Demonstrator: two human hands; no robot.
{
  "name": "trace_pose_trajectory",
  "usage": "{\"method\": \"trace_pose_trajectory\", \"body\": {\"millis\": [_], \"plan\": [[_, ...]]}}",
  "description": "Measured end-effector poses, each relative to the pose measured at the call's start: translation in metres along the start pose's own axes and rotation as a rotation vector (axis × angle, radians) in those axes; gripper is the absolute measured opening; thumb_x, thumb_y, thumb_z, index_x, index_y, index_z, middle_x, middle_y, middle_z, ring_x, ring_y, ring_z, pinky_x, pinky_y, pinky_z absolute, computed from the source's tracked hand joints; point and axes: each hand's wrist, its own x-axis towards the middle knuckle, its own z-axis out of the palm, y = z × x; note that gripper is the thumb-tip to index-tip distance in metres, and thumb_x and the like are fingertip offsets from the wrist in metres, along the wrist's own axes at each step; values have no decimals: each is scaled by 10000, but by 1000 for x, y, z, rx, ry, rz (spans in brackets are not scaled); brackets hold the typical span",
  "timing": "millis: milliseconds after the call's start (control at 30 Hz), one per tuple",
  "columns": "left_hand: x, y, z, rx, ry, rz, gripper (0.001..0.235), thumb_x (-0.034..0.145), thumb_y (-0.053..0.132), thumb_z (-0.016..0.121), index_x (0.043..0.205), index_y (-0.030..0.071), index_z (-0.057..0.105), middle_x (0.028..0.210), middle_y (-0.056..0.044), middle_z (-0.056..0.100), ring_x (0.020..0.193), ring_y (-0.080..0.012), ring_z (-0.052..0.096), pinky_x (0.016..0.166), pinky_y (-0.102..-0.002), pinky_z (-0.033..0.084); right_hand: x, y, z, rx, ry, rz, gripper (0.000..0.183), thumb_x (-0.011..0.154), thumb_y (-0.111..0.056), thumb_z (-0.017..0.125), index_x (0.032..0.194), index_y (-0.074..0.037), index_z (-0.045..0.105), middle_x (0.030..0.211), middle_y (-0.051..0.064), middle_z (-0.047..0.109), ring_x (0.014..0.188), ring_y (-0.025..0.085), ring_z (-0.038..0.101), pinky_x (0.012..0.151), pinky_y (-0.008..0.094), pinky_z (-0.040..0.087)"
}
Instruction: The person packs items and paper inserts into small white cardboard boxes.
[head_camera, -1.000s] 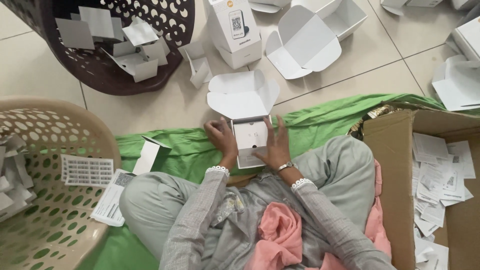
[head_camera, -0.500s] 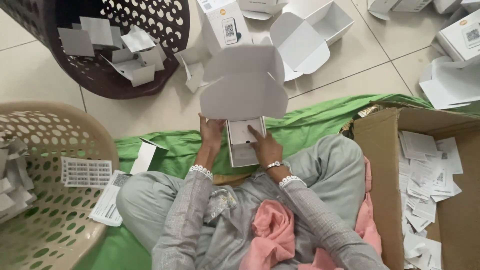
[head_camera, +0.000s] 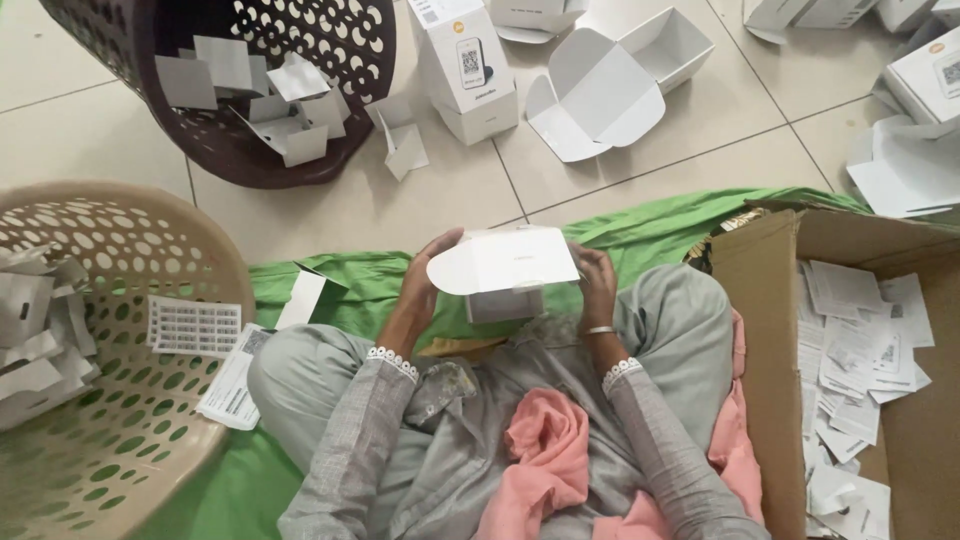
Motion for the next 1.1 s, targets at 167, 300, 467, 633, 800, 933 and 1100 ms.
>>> {"method": "trace_pose_trajectory", "body": {"millis": [167,300,467,633,800,933,1100], "plan": [[42,-64,-36,-139,-41,32,492,1061,213,497,1476,-50,521,1493,-130,556,1383,-230,486,1173,-331,349,11,-70,16,152,-162,327,368,1047,-318,503,1294,-58,586,1217,94,660,1136,243,647,954,423,562],[15,-36,-5,-20,-9,11,507,1071,232,497,1489,-54,500,1523,-136,532,1398,-249,462,1171,-330,340,13,-66,23,187,-226,277,396,1040,-326,490,1320,-58,568,1200,87,677,1092,214,695,900,394,608],[-6,0,24,58,-42,-39,547,1052,283,437,1575,130,389,1608,-67,442,1449,-188,418,1174,-323,311,12,-48,23,96,-220,203,395,1057,-302,511,1313,-22,620,1180,70,663,1038,175,674,846,342,626],[-3,-6,22,41,-83,25,557,1041,233,481,1578,111,402,1614,-96,431,1462,-207,417,1200,-342,307,12,-43,18,41,-203,221,417,1041,-300,520,1359,-46,614,1159,47,677,998,146,667,809,298,584],[-4,-5,22,100,-65,29,543,1028,191,529,1557,111,434,1595,-86,451,1446,-179,440,1184,-325,340,16,-42,15,-35,-173,253,430,1040,-302,526,1371,-47,623,1140,47,678,981,136,642,785,293,546],[-11,-4,25,244,-18,162,525,991,113,581,1511,102,511,1500,-106,575,1364,-199,545,1120,-320,426,16,-32,11,-86,-208,109,398,1071,-287,524,1318,4,636,1172,60,684,1039,141,620,885,283,508],[-12,-5,22,279,11,193,516,977,96,586,1492,103,549,1440,-105,623,1303,-201,584,1083,-317,461,16,-22,9,-30,-224,95,419,1089,-311,500,1293,33,626,1193,59,682,1075,134,613,946,267,488]]}}
